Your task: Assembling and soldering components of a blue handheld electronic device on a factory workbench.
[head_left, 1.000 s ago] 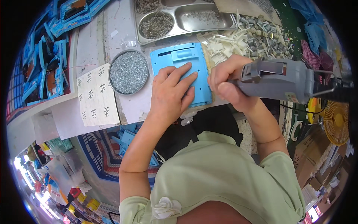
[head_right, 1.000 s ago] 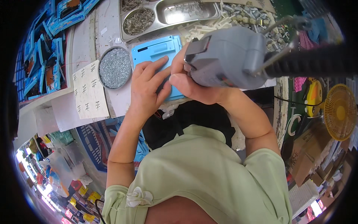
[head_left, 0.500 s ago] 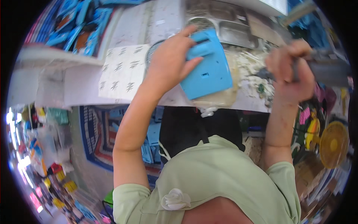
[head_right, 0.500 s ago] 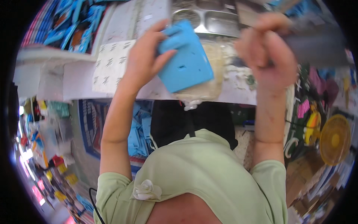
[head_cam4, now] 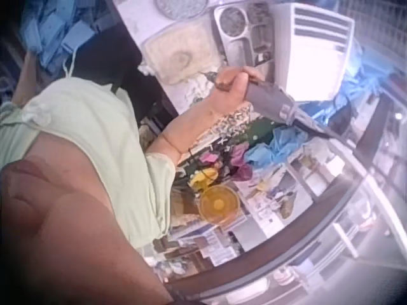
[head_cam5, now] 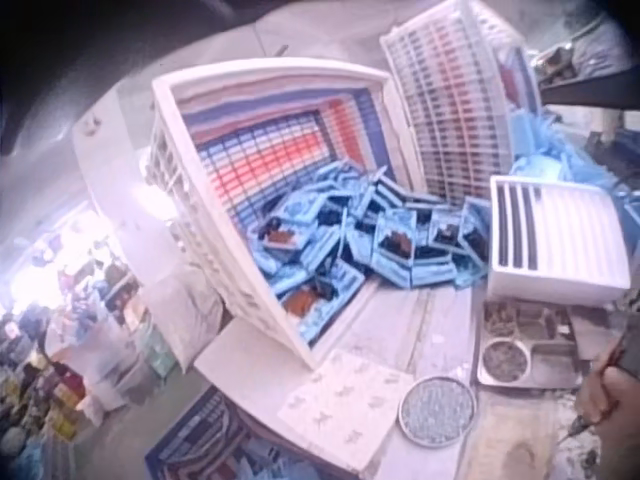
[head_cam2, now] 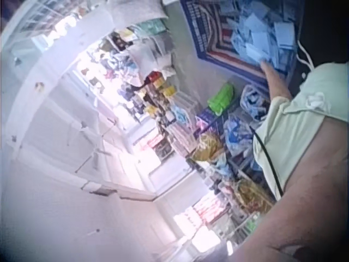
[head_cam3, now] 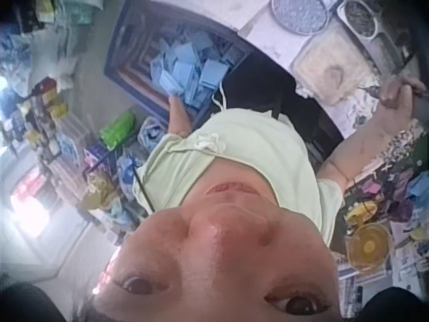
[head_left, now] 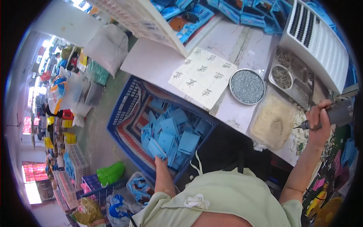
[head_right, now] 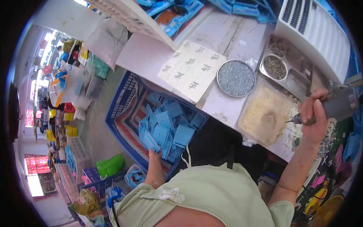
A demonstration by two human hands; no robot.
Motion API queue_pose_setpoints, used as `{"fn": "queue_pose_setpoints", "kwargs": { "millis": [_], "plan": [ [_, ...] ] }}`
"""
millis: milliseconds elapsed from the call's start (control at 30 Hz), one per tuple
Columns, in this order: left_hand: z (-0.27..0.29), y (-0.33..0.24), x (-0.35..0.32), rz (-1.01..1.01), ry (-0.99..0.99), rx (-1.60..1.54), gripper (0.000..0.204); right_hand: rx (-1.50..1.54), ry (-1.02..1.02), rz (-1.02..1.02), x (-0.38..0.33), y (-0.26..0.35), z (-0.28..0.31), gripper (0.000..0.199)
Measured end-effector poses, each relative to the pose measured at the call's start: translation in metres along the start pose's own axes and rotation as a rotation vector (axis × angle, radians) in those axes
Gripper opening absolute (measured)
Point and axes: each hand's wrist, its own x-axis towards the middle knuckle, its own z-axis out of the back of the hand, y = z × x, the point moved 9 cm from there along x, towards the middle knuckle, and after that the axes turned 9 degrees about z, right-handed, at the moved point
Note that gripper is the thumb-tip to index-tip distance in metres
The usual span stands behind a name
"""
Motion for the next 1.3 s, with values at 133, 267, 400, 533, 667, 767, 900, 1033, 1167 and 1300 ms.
{"fn": "queue_pose_setpoints", "kwargs": {
  "millis": [133, 267, 400, 533, 667, 767, 900, 1033, 1167, 1300],
  "plan": [
    [-0.086, -0.024, -0.058, -0.292, -0.282, 0.814, 0.073, -0.096, -0.056, 0.028, 0.015, 0.011, -0.003, 0.020],
    [-0.354, -0.039, -0.362, -1.082, 0.780, 0.522, 0.041, -0.216, -0.132, 0.062, 0.012, 0.020, 0.015, 0.030],
    [-0.499, 0.084, -0.615, -1.436, 1.487, 1.077, 0.018, -0.338, -0.176, 0.065, 0.013, 0.026, 0.024, 0.045],
    [-0.706, 0.158, -0.654, -1.598, 1.352, 0.908, 0.042, -0.377, -0.236, 0.064, 0.021, 0.032, 0.023, 0.055],
    [-0.889, 0.102, -0.625, -1.580, 0.673, 1.053, 0.084, -0.285, -0.214, 0.033, 0.027, 0.030, 0.024, 0.058],
    [-0.930, 0.155, -0.625, -1.240, 0.602, 1.570, 0.103, -0.290, -0.230, -0.015, 0.021, 0.032, 0.043, 0.058],
    [-0.888, 0.169, -0.675, -1.411, 0.330, 1.388, 0.096, -0.315, -0.262, -0.011, 0.018, 0.035, 0.058, 0.057],
    [-0.858, 0.156, -0.719, -1.736, 0.606, 0.923, 0.088, -0.410, -0.258, 0.056, 0.030, 0.039, 0.058, 0.058],
    [-0.773, 0.106, -0.785, -2.053, 1.003, 0.409, 0.081, -0.863, -0.315, 0.322, 0.019, 0.076, 0.056, 0.064],
    [-0.649, 0.100, -0.826, -1.532, 1.846, 0.599, 0.075, -0.985, -0.377, 0.417, -0.017, 0.098, 0.048, 0.039]
  ]
}}
